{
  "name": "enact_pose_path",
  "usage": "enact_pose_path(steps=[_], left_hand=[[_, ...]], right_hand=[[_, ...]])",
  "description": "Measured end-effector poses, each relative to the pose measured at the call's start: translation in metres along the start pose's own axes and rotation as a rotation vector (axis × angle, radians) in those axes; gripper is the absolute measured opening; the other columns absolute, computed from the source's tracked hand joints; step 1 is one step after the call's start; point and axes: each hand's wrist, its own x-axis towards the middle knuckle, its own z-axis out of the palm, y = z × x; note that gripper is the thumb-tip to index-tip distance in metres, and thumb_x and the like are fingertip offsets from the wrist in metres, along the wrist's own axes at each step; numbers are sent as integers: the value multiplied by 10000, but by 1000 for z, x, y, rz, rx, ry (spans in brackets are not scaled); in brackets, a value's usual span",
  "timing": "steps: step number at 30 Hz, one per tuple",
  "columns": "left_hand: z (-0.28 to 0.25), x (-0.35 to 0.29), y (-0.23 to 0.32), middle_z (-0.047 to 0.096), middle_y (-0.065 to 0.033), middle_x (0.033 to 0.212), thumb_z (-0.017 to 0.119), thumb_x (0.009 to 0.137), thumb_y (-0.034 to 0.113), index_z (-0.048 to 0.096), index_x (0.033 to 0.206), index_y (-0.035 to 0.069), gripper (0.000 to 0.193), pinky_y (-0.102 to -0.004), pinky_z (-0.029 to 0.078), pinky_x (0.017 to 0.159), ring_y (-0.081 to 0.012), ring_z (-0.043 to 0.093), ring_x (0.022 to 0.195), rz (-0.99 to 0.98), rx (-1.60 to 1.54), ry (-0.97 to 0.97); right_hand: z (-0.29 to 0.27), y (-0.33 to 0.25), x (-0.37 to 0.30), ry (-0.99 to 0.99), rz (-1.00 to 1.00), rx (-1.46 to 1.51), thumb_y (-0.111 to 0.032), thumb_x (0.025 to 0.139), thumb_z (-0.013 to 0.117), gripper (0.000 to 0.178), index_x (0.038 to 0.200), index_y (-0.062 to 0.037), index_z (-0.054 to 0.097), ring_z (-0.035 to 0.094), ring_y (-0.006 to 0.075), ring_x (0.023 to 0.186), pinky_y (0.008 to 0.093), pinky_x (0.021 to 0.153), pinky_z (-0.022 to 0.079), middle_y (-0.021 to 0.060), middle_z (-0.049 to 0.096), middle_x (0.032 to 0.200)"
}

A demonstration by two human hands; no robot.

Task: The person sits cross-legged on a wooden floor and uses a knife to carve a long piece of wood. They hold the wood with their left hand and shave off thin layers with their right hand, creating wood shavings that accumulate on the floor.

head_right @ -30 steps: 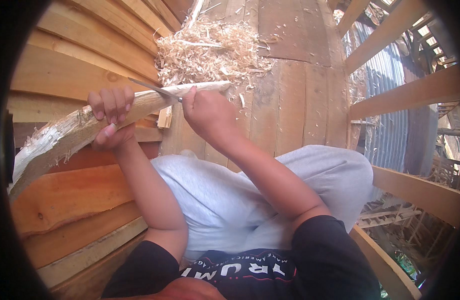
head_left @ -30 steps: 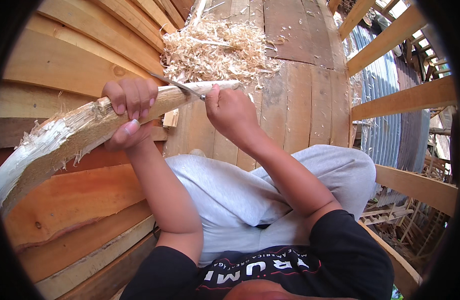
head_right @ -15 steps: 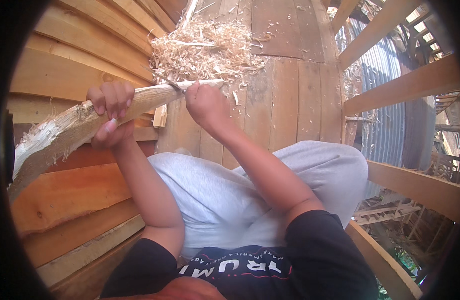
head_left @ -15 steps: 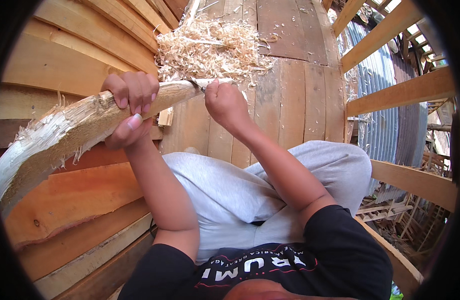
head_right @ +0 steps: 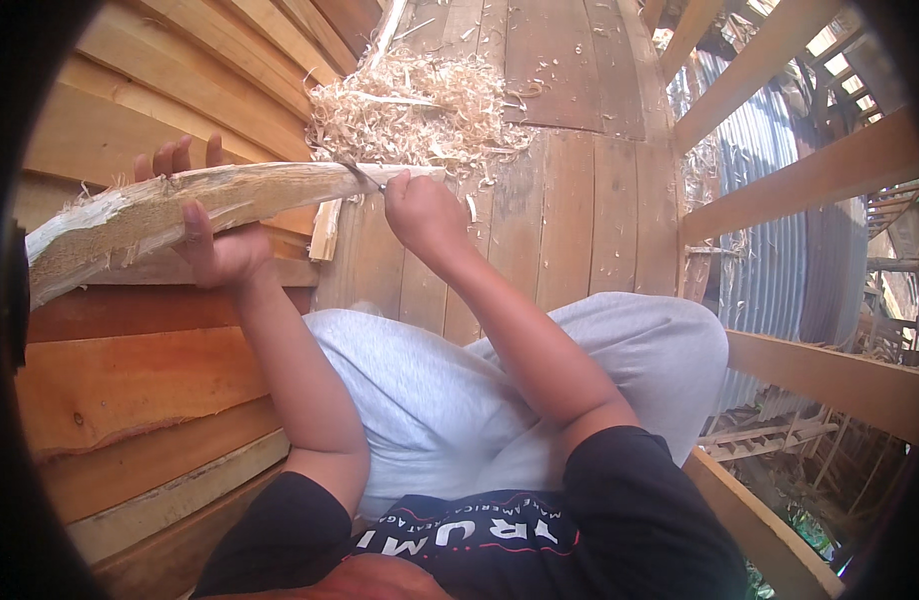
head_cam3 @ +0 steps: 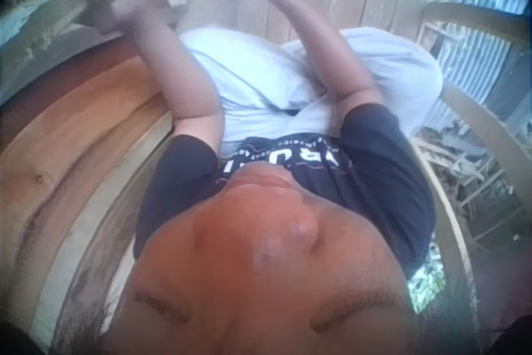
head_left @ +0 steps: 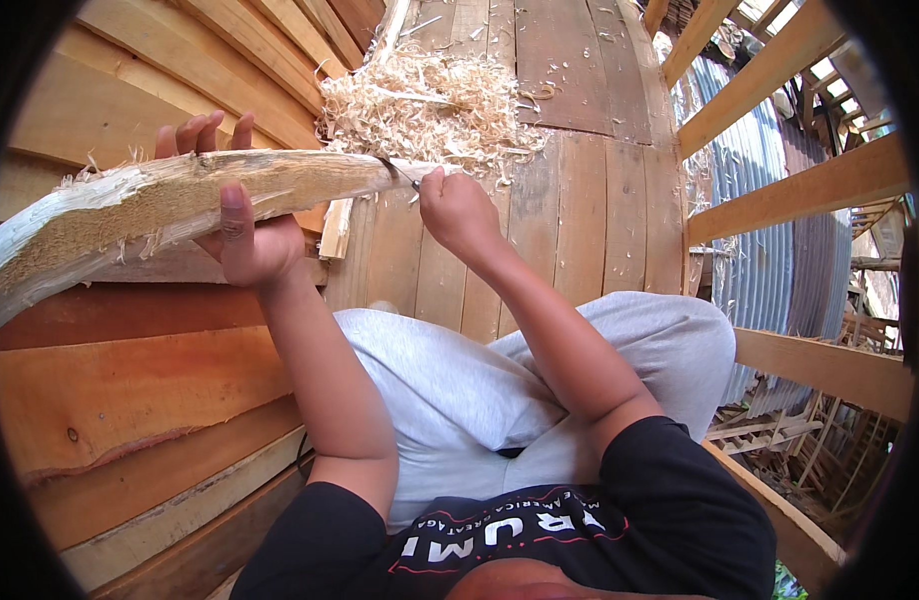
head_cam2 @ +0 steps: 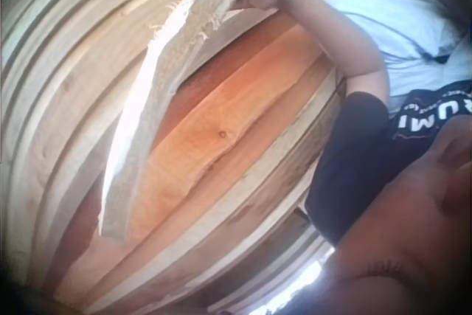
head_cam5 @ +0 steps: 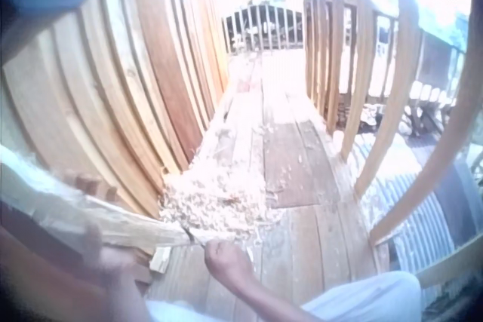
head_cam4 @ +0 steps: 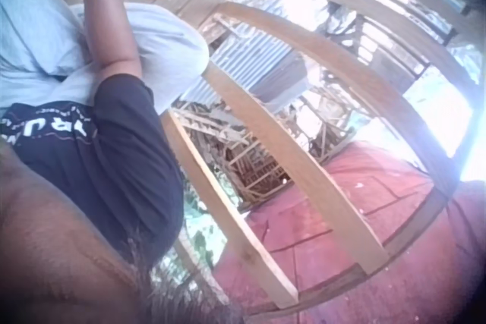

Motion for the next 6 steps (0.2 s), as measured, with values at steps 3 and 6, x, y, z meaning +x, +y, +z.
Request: enact_pose_path(steps=[3,6], left_hand=[[-8,10,24,527,-131,1265,678,829,357,354,1386,31,722,-597,347,1079,-306,466,1264,-155,-90,-52],[-15,13,31,529,-128,1268,665,835,413,323,1419,30,777,-597,339,1089,-317,462,1267,-289,-141,120]], right_hand=[[-3,1,0,-24,-16,-25,-333,964,331,569,733,61,671,634,475,763,544,771,481,298,648,777],[0,-3,-3,-16,-21,-36,-337,964,327,574,750,64,677,640,477,800,536,801,487,299,652,792]])
